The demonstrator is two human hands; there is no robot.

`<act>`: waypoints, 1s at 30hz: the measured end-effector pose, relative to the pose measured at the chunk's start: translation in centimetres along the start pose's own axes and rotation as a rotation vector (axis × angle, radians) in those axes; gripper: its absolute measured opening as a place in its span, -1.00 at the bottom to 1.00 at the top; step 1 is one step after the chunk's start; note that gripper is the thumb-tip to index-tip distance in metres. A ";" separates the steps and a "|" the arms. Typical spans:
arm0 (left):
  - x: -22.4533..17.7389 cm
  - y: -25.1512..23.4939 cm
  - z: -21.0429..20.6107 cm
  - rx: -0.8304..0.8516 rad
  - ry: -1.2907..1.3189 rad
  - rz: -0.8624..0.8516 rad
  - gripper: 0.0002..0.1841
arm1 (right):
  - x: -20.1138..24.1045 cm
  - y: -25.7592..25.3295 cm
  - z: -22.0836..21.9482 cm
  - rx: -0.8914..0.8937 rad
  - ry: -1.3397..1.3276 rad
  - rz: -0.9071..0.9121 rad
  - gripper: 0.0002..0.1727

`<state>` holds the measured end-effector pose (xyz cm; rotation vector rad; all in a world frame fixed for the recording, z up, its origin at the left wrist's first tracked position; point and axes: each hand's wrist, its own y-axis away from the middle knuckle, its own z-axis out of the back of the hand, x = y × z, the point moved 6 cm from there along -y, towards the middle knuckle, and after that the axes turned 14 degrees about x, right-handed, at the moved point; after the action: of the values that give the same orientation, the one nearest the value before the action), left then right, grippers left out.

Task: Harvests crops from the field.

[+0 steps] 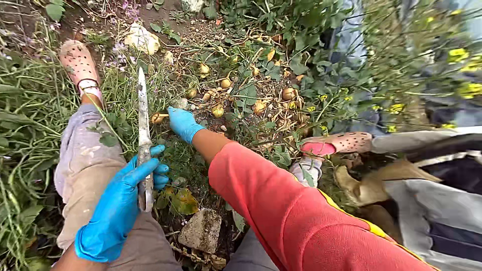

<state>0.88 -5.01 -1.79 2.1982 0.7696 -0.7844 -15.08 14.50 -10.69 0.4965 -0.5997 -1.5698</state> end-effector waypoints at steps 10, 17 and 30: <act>-0.1 0.2 0.1 0.017 0.021 -0.024 -0.59 | -5.7 8.1 4.0 -0.032 0.171 -0.012 -0.66; 0.8 -0.8 -0.3 -0.008 -0.011 0.012 -0.59 | -17.2 3.0 6.1 -0.097 0.224 -0.180 -0.61; 1.1 -1.1 0.0 0.020 -0.041 0.006 -0.56 | -18.0 10.5 -2.2 -0.124 -0.135 -0.104 -0.46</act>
<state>0.83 -4.07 -2.99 2.1939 0.7376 -0.8353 -4.09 31.80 -6.32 0.3342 -0.5821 -1.7376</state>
